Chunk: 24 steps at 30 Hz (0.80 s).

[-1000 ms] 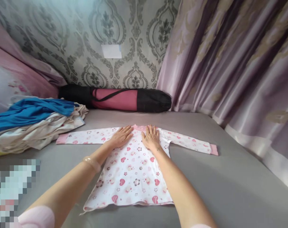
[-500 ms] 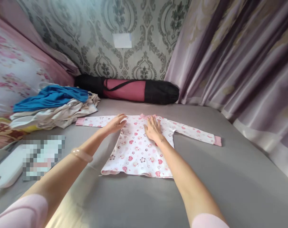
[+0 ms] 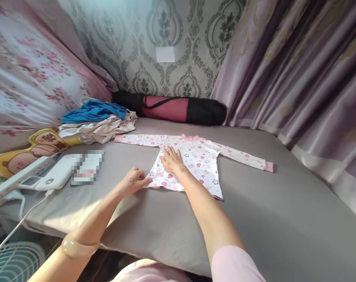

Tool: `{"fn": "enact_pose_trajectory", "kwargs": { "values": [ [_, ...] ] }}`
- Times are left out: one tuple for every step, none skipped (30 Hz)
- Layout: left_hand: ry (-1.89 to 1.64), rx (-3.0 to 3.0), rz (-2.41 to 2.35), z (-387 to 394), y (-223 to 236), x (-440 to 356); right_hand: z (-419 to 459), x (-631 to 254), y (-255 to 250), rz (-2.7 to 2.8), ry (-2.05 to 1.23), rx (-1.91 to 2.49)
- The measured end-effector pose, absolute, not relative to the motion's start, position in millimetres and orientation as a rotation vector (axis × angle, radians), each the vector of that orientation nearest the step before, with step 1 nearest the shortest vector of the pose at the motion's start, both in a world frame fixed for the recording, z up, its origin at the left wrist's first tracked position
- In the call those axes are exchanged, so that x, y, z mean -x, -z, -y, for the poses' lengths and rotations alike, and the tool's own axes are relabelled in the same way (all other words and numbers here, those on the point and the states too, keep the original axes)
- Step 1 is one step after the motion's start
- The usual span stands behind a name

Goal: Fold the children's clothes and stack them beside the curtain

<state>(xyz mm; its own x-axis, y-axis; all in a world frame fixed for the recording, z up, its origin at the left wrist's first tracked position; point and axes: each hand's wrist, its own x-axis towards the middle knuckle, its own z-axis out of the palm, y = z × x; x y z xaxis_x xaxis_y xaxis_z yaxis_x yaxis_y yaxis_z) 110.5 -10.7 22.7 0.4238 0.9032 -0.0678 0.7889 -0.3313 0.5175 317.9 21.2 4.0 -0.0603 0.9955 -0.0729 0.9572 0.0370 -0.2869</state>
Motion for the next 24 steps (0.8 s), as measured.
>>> {"fn": "enact_pose_trajectory", "kwargs": {
  "values": [
    [-0.343,-2.175,-1.450,12.3,-22.0,-109.8,-17.1,-316.6,-5.5,2.160,-0.406,2.044],
    [-0.371,-2.142,-1.474,13.3,-21.1,-109.7,-12.0,-314.8,-7.3,2.173,-0.423,2.034],
    [-0.400,-2.113,-1.495,13.9,-20.0,-110.1,-5.8,-312.6,-9.2,2.189,-0.441,2.016],
    [-0.429,-2.091,-1.510,14.4,-18.6,-110.7,1.2,-310.1,-11.1,2.212,-0.459,1.985],
    [-0.456,-2.076,-1.523,15.0,-17.1,-111.4,8.8,-307.6,-12.9,2.238,-0.478,1.945],
    [-0.479,-2.067,-1.531,15.6,-15.6,-111.9,17.0,-305.1,-14.5,2.266,-0.499,1.901],
    [-0.499,-2.060,-1.538,16.3,-14.2,-112.2,25.6,-302.7,-15.9,2.290,-0.521,1.860],
    [-0.512,-2.052,-1.545,16.8,-12.9,-112.3,34.5,-300.5,-17.2,2.312,-0.547,1.824],
    [-0.521,-2.042,-1.549,17.2,-11.7,-112.0,43.9,-298.4,-18.4,2.326,-0.573,1.794],
    [-0.525,-2.027,-1.554,17.5,-10.8,-111.5,53.8,-296.5,-19.8,2.335,-0.598,1.770],
    [-0.527,-2.015,-1.553,17.5,-10.0,-110.8,64.4,-294.8,-21.6,2.339,-0.618,1.753],
    [-0.532,-2.006,-1.545,17.3,-9.4,-110.0,75.8,-293.2,-24.0,2.344,-0.632,1.732],
    [-0.537,-2.001,-1.536,17.0,-8.9,-109.2,87.8,-292.1,-27.2,2.347,-0.644,1.707],
    [-0.541,-2.003,-1.524,16.6,-8.5,-108.4,100.2,-291.7,-31.2,2.355,-0.659,1.671],
    [-0.543,-2.009,-1.513,16.2,-8.5,-107.6,112.4,-292.5,-36.0,2.364,-0.685,1.624],
    [-0.538,-2.017,-1.503,15.9,-8.8,-106.9,123.9,-295.2,-41.4,2.367,-0.726,1.567],
    [-0.530,-2.027,-1.491,15.7,-9.5,-106.1,134.3,-300.2,-47.0,2.359,-0.773,1.504],
    [-0.517,-2.035,-1.481,15.8,-10.8,-105.2,143.2,-308.1,-52.3,2.320,-0.799,1.463],
    [-0.498,-2.041,-1.468,16.3,-12.6,-104.1,150.4,-319.1,-57.0,2.244,-0.804,1.465],
    [-0.478,-2.045,-1.451,17.2,-14.7,-102.8,156.1,-333.3,-60.6,2.135,-0.785,1.513],
    [-0.455,-2.046,-1.428,18.6,-17.2,-101.3,160.7,-350.2,-62.9,2.001,-0.738,1.605],
    [-0.437,-2.045,-1.399,20.3,-19.9,-99.6,164.6,-368.9,-63.9,1.846,-0.671,1.722],
    [-0.437,-2.039,-1.369,22.3,-22.5,-97.9,168.4,-388.2,-63.6,1.699,-0.604,1.842],
    [-0.445,-2.030,-1.342,24.5,-25.1,-96.4,172.4,-407.0,-62.2,1.566,-0.539,1.957]
  ]
}}
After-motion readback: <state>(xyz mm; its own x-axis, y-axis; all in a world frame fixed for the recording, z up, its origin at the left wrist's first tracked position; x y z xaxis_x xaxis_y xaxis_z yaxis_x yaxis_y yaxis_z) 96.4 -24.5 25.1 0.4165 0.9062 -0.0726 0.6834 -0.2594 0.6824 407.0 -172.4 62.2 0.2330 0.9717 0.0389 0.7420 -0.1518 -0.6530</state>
